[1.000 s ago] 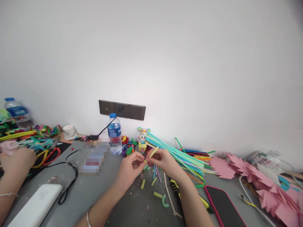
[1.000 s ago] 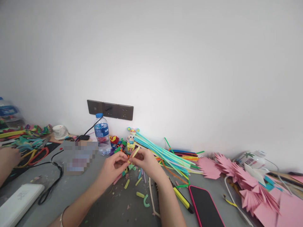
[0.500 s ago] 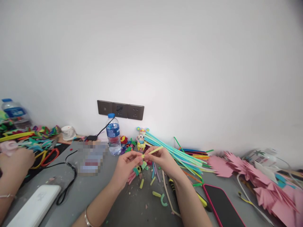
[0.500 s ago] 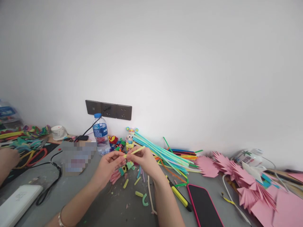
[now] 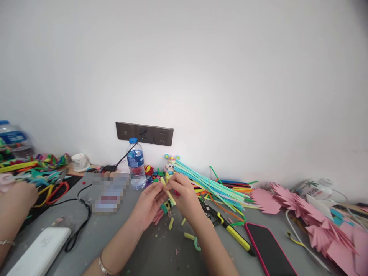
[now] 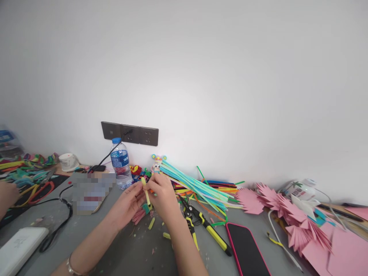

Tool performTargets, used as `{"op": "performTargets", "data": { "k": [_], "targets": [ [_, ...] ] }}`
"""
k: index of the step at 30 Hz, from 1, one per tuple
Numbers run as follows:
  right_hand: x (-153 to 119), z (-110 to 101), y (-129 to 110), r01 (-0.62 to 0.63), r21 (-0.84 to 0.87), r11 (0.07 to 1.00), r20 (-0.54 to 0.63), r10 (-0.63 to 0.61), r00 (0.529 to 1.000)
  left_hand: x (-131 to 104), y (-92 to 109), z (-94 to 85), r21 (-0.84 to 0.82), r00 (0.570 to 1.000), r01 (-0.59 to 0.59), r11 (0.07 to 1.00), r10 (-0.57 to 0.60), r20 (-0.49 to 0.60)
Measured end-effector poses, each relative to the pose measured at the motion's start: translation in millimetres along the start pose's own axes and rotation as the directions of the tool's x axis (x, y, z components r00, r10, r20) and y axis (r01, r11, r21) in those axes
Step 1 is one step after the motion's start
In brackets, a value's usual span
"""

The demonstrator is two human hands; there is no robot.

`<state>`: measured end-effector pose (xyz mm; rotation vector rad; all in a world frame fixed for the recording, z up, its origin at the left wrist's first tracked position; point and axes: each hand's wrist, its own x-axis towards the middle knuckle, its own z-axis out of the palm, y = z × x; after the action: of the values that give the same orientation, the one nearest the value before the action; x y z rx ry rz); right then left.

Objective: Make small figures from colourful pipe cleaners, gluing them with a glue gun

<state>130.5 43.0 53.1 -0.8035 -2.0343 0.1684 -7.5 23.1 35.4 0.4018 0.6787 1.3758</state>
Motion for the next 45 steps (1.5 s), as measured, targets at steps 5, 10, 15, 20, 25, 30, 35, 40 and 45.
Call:
{"op": "performTargets", "data": {
  "k": [5,10,15,20,25,30,35,40,45],
  "targets": [
    [-1,-6,3,-0.011,0.014,1.000,0.040,0.011,0.999,3,2,-1.8,0.049,0.999,0.032,0.998,-0.033,0.011],
    [-1,-10,3,-0.034,0.082,0.996,0.142,0.022,0.990,6,2,-1.7,-0.016,0.997,0.021,1.000,-0.022,-0.075],
    [-1,-5,0,-0.068,0.167,0.984,0.160,0.041,0.986,9,-2,-1.5,-0.117,0.991,-0.010,0.993,-0.006,-0.136],
    [1,-10,-1,-0.128,0.296,0.946,0.142,0.089,0.986,9,-3,-2.3,-0.077,0.993,-0.024,0.997,0.015,-0.114],
    [4,-28,2,-0.186,0.443,0.877,0.139,0.137,0.981,5,-4,-3.3,0.037,0.998,0.053,0.998,-0.054,0.029],
    [6,-39,3,-0.259,0.579,0.773,0.192,0.179,0.965,-3,-3,0.0,0.197,0.960,0.099,0.975,-0.146,0.240],
    [2,-38,6,-0.403,0.709,0.579,0.322,0.243,0.915,-7,2,1.2,0.342,0.933,0.092,0.935,-0.201,0.298],
    [1,-35,8,-0.495,0.670,0.553,0.359,0.342,0.868,-6,2,-0.9,0.433,0.943,0.027,0.901,-0.167,0.289],
    [5,-30,6,-0.528,0.630,0.570,0.336,0.413,0.847,-3,1,-0.9,0.603,0.974,-0.138,0.785,-0.004,0.228]
  ]
}}
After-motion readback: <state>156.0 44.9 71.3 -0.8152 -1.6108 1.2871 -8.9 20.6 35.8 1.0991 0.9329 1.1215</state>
